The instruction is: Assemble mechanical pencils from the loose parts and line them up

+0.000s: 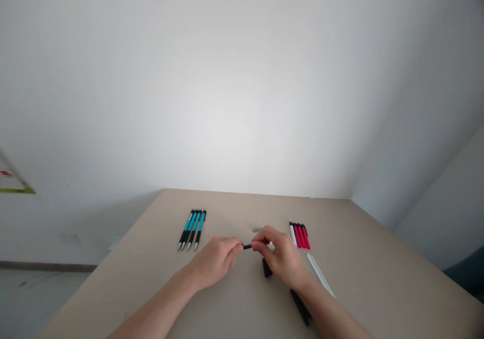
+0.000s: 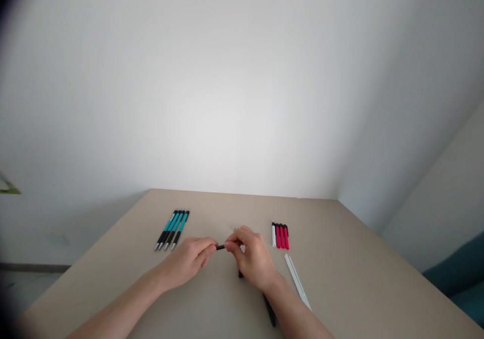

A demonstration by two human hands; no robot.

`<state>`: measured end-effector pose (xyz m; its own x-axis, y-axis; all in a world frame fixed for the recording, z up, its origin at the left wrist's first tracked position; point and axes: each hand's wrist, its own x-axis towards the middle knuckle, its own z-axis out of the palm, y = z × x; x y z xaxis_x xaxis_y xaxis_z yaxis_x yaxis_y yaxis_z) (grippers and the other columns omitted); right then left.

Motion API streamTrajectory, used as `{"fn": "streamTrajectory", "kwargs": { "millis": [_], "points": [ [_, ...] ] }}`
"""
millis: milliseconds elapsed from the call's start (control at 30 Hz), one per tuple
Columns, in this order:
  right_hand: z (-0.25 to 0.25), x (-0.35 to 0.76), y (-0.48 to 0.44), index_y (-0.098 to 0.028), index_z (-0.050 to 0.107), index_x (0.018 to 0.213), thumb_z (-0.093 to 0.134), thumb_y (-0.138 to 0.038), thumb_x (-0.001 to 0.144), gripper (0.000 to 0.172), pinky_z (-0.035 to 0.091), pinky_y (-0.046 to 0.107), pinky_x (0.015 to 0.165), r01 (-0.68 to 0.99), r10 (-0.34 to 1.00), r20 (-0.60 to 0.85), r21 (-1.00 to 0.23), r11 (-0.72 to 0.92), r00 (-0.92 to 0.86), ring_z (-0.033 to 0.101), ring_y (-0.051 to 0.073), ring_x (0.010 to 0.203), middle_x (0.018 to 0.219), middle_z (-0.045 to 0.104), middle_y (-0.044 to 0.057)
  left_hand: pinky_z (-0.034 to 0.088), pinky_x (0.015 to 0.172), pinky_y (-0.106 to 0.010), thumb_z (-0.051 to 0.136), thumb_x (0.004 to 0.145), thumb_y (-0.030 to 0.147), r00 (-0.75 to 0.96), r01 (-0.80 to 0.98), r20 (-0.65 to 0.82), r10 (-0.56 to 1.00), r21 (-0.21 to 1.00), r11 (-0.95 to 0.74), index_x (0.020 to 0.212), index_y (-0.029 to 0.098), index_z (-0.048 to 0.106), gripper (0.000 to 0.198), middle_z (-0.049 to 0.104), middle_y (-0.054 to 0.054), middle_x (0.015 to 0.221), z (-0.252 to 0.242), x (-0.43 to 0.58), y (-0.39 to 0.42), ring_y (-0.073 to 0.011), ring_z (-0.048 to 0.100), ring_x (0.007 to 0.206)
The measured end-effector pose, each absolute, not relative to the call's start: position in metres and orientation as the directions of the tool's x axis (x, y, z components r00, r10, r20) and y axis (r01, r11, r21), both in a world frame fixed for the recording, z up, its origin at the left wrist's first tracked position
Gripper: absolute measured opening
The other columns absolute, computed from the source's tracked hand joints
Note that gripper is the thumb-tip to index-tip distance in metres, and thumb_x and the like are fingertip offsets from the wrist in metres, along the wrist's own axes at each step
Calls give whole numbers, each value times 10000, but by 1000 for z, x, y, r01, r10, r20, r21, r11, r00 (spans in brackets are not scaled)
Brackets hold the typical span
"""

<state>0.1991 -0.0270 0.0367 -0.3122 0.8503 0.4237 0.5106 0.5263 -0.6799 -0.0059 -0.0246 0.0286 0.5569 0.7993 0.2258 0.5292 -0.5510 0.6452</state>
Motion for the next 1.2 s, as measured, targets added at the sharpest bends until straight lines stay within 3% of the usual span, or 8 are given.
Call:
{"fn": "streamTrajectory", "kwargs": {
  "millis": [100, 267, 567, 800, 967, 1200],
  "points": [
    [39, 201, -27, -192, 621, 732, 565, -231, 847, 134, 426, 247, 621, 487, 842, 438, -687, 539, -313, 561, 142, 657, 698, 611, 10, 357, 558, -206, 254, 998, 329, 563, 517, 181, 807, 684, -514, 856, 181, 585, 390, 498, 48, 519, 32, -7, -25, -107, 477, 489],
    [37, 199, -29, -196, 640, 775, 582, -246, 831, 95, 427, 264, 661, 475, 838, 445, -690, 546, -316, 543, 150, 692, 724, 623, 16, 364, 633, -221, 390, 953, 316, 564, 519, 251, 787, 634, -573, 865, 191, 601, 260, 597, 1, 736, 31, -5, -25, -139, 535, 689],
    [32, 205, -19, -160, 621, 775, 630, -447, 785, 288, 400, 252, 561, 187, 953, 275, -937, 295, -126, 506, 137, 612, 695, 604, 21, 318, 591, -224, 362, 962, 290, 538, 541, 261, 801, 622, -566, 812, 192, 531, 246, 523, 28, 661, 27, -6, -24, -124, 480, 615],
    [26, 210, -12, -167, 570, 774, 561, -477, 847, 318, 390, 249, 556, 211, 951, 302, -928, 308, -61, 475, 121, 582, 718, 624, 29, 299, 586, -229, 328, 971, 286, 533, 563, 269, 802, 595, -574, 790, 196, 488, 258, 475, 38, 641, 27, -7, -23, -123, 453, 597],
    [29, 220, -7, -178, 521, 751, 585, -510, 821, 346, 424, 262, 526, 46, 960, 270, -963, 267, 74, 517, 129, 571, 869, 701, 108, 295, 568, -227, 315, 974, 288, 518, 580, 259, 815, 594, -558, 781, 200, 467, 262, 453, 42, 624, 27, -7, -24, -124, 438, 579],
    [36, 217, -10, -174, 526, 706, 624, -510, 789, 360, 410, 246, 485, 7, 958, 280, -960, 280, 61, 469, 107, 503, 756, 688, 83, 302, 567, -223, 304, 979, 287, 512, 581, 261, 818, 596, -554, 779, 203, 453, 263, 451, 46, 614, 25, -8, -23, -126, 450, 572]
  ]
}}
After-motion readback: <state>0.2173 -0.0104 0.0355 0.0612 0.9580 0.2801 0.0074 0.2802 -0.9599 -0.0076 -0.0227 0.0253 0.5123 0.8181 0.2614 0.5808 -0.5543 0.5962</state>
